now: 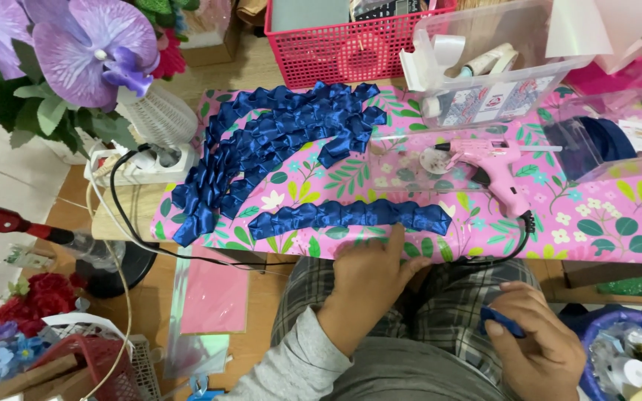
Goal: The person assembles a long ruffled satin bow by repeatedly applying hot glue to a blue satin strip and attaching small folded pieces to form a continuous ruffle. They use a pink hot glue gun and occasionally trim excess material with scissors.
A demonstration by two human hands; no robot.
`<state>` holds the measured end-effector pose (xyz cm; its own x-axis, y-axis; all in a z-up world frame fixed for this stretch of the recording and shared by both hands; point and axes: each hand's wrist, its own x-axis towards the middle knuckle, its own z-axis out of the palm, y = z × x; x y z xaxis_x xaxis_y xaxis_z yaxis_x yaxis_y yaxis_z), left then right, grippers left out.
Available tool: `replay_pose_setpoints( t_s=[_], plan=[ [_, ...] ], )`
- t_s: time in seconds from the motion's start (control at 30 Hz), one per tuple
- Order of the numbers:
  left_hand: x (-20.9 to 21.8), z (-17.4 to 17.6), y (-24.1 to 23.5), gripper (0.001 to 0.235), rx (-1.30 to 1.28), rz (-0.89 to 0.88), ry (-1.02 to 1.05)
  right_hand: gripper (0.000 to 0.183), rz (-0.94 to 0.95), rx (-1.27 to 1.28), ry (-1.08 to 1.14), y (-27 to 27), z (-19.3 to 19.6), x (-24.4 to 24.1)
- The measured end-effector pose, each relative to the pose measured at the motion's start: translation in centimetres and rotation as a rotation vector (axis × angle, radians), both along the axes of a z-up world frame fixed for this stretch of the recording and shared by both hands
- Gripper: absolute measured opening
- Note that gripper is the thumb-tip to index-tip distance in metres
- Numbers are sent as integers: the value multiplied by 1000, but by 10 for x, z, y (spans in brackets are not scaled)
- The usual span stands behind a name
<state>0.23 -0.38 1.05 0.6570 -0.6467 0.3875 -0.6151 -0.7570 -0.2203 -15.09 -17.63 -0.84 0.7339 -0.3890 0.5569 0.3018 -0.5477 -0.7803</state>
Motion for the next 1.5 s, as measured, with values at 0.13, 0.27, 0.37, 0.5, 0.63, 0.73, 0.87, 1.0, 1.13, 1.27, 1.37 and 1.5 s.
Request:
replay_pose_setpoints(
  t_s=[0.13,0.27,0.37,0.5,0.63,0.73,0.87,1.0,1.13,1.27,1.37,1.5],
  plan=[
    [1,-19,-11,74,-225,-61,-64,8,23,-15,-55,-4,-3,3],
    [1,-33,-16,65,-191,-77,48,11,30,-45,-60,-7,-5,4],
    [1,-29,-16,67,-171,-104,216,12,29,-52,-41,-6,-4,5],
    [-3,-26,-8,68,-344,-245,330,11,-10,22,28,1,1,4],
    [10,2,9,53,-435,-199,108,11,21,5,-20,-7,-12,7],
    [11,20,19,50,-497,-251,75,9,-30,36,69,-11,-17,7],
    [0,35,20,44,-585,-336,173,15,5,1,123,-20,-15,22],
    [5,41,23,42,-569,-300,113,25,78,-240,165,-40,20,58],
    [19,44,31,43,-543,-256,113,32,68,-233,149,-34,57,101],
    [35,53,39,40,-641,-196,-62,43,63,-255,211,-25,55,156],
    [51,49,46,37,-623,-139,-72,44,61,-383,357,-21,50,188],
    [93,39,55,29,-580,-88,-111,41,-19,-800,226,-17,39,194]
  ],
)
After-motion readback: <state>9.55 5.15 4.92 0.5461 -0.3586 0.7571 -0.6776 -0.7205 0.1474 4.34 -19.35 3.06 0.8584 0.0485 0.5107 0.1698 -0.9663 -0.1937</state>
